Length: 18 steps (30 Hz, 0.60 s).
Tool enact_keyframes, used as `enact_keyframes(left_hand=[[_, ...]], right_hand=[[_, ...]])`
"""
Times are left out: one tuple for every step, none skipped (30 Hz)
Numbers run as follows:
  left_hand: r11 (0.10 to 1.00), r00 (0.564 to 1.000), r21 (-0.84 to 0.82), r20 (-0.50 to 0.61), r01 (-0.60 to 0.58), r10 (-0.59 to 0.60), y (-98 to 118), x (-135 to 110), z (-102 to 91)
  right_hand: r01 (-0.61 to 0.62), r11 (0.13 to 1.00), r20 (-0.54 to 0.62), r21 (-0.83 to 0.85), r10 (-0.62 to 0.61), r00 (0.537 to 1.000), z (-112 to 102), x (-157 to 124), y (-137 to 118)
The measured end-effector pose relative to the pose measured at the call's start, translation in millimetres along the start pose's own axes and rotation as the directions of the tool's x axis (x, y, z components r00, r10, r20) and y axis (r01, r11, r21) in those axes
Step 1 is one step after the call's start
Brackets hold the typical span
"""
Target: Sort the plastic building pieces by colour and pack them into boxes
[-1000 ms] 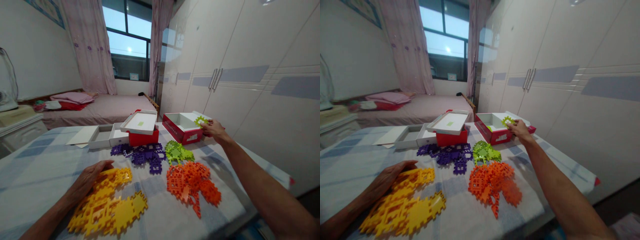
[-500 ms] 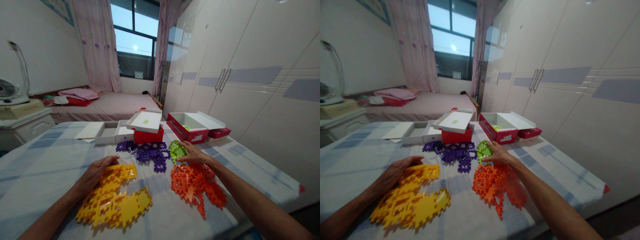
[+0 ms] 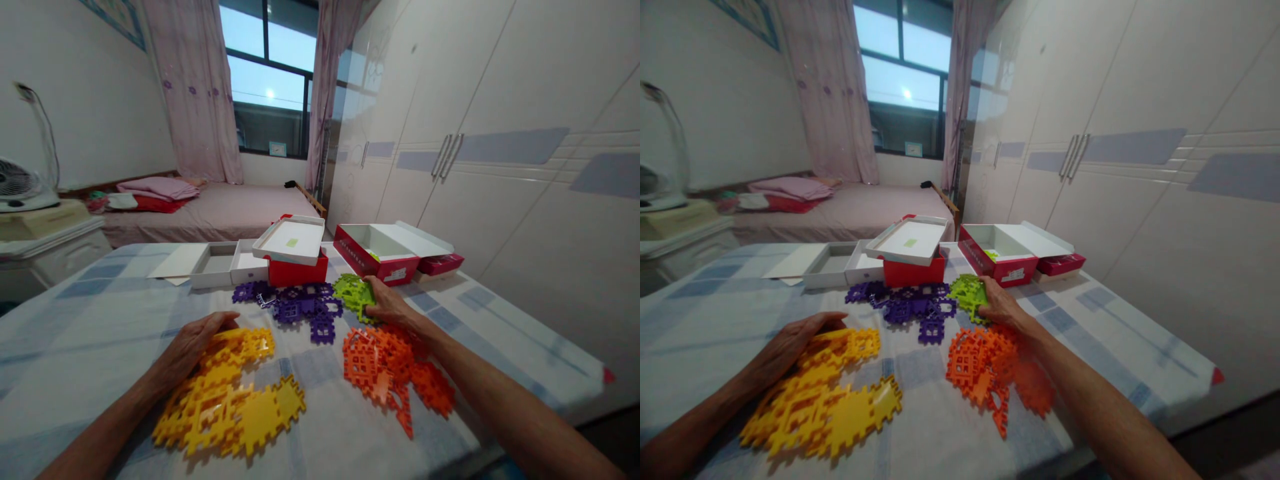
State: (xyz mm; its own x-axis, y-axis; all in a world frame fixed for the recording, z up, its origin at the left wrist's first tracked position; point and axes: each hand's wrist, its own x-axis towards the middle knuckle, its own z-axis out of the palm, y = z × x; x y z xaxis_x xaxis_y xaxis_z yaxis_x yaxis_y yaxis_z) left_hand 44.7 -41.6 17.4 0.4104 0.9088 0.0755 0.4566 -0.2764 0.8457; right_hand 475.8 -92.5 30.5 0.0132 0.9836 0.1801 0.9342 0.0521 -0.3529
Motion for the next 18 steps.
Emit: enact_keyframes(left_hand=[[1.000, 1.000, 0.000, 0.000, -0.002, 0.002, -1, 0, 0.0], [1.000, 1.000, -0.003, 0.004, -0.004, 0.004, -2, 1, -0.2], [1.000, 1.000, -0.008, 0.007, -0.006, 0.006, -4, 1, -0.3], [1.000, 1.000, -0.013, 0.007, -0.006, 0.006, -5, 2, -0.4], [1.000, 1.000, -0.016, 0.005, -0.003, 0.004, -6, 2, -0.5], [1.000, 1.000, -0.016, 0.002, 0.000, 0.000, -7, 2, -0.6], [1.000, 1.000, -0.014, 0.000, 0.005, -0.005, -7, 2, -0.7], [1.000, 1.000, -0.008, -0.007, 0.008, -0.008, -7, 2, -0.7], [1.000, 1.000, 0.000, -0.010, 0.009, -0.009, -6, 2, -0.7], [1.000, 1.000, 0.009, -0.013, 0.009, -0.009, -6, 2, -0.7], [1.000, 1.000, 0.017, -0.014, 0.009, -0.009, -5, 2, -0.7], [1.000, 1.000, 0.024, -0.016, 0.010, -0.010, -4, 1, -0.7], [0.999, 1.000, 0.031, -0.017, 0.013, -0.013, -3, 1, -0.7], [0.999, 1.000, 0.034, -0.021, 0.019, -0.018, -3, 1, -0.6], [0.999, 0.999, 0.035, -0.025, 0.026, -0.025, -3, 1, -0.5], [0.999, 0.999, 0.034, -0.031, 0.032, -0.031, -2, 1, -0.4], [0.999, 0.999, 0.033, -0.034, 0.036, -0.035, -2, 1, -0.2], [0.999, 0.999, 0.031, -0.038, 0.036, -0.034, -3, 1, -0.1]], right_hand=[[0.000, 1.000, -0.017, 0.028, 0.001, 1.000, 1, -1, 1], [-0.003, 0.999, -0.033, 0.052, 0.005, 0.999, 2, -2, 3], [-0.010, 0.997, -0.050, 0.071, 0.014, 0.999, 2, -3, 4], [-0.018, 0.996, -0.068, 0.085, 0.024, 0.997, 2, -4, 4], [-0.020, 0.995, -0.091, 0.096, 0.029, 0.995, 2, -5, 4], [-0.014, 0.994, -0.126, 0.105, 0.027, 0.992, 0, -6, 3], [0.000, 0.994, -0.169, 0.110, 0.018, 0.985, -2, -7, 2], [0.018, 0.993, -0.217, 0.113, 0.007, 0.976, -6, -8, 1], [0.035, 0.993, -0.265, 0.114, -0.004, 0.964, -10, -7, -1], [0.047, 0.992, -0.310, 0.115, -0.009, 0.951, -16, -6, -4], [0.050, 0.992, -0.349, 0.113, -0.007, 0.937, -24, -3, -7], [0.047, 0.993, -0.382, 0.108, -0.002, 0.924, -33, 2, -9], [0.039, 0.994, -0.415, 0.101, 0.006, 0.910, -43, 9, -11], [0.027, 0.995, -0.457, 0.094, 0.019, 0.889, -55, 18, -13], [0.009, 0.996, -0.502, 0.089, 0.037, 0.864, -67, 29, -13], [-0.015, 0.996, -0.550, 0.092, 0.064, 0.833, -79, 42, -13], [-0.050, 0.993, -0.593, 0.105, 0.103, 0.798, -91, 55, -11], [-0.096, 0.988, -0.615, 0.119, 0.149, 0.774, -102, 67, -9]])
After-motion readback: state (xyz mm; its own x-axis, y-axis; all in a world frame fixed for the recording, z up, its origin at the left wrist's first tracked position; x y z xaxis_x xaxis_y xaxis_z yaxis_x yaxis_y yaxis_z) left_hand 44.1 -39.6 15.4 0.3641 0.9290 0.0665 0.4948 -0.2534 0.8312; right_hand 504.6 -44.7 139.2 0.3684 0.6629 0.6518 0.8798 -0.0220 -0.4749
